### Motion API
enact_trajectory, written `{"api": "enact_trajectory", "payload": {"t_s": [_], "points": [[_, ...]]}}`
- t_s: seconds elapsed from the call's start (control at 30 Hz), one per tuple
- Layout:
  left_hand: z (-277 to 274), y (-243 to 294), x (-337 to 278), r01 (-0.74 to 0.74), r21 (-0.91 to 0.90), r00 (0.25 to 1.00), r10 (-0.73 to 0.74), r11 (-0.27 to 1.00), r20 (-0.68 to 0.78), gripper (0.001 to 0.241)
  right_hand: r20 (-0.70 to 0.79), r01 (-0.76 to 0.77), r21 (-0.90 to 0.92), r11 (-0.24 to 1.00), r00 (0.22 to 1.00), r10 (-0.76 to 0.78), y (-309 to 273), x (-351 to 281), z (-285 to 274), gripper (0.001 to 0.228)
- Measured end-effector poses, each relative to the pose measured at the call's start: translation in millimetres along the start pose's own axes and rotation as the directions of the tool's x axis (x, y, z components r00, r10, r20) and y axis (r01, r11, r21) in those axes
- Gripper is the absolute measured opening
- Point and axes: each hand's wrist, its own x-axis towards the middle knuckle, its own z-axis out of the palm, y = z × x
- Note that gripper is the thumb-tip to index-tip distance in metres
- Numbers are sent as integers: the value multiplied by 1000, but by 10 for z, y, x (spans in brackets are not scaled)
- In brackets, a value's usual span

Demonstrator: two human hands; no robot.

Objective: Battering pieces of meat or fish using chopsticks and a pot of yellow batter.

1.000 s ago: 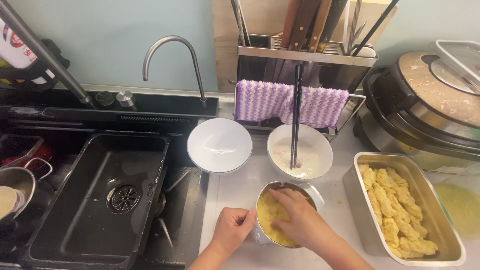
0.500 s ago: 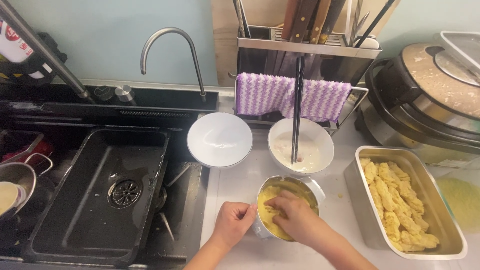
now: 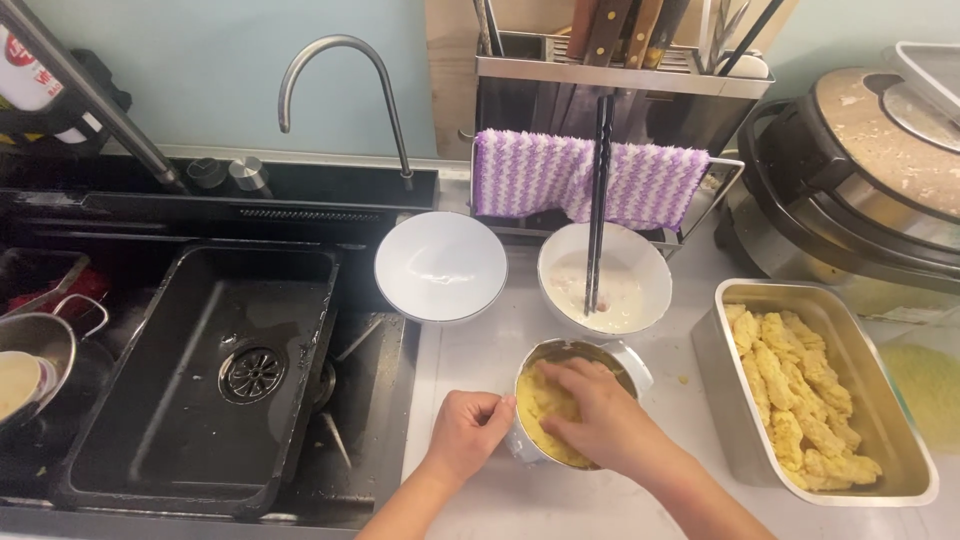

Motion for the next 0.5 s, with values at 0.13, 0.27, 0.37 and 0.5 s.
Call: {"api": "enact_trajectory", "payload": {"t_s": [0.13,0.27,0.37,0.5], "points": [[18,-19,9,17,3,1000,-17,1000,4,50,17,-29,-96,995,999,31,170,57,64,49],[7,-28,3,10,4,1000,-10,1000,-1,49,30,-23,52,998,999,21,116,55,29,49],[17,-60,3,-11,-1,1000,11,1000,1,51,-71,96,-121,988,992,-105,237,73,108,49],[12,-22,-2,25,-13,1000,-25,1000,5,49,42,-43,-91,995,998,47,212,95,63,46]]}}
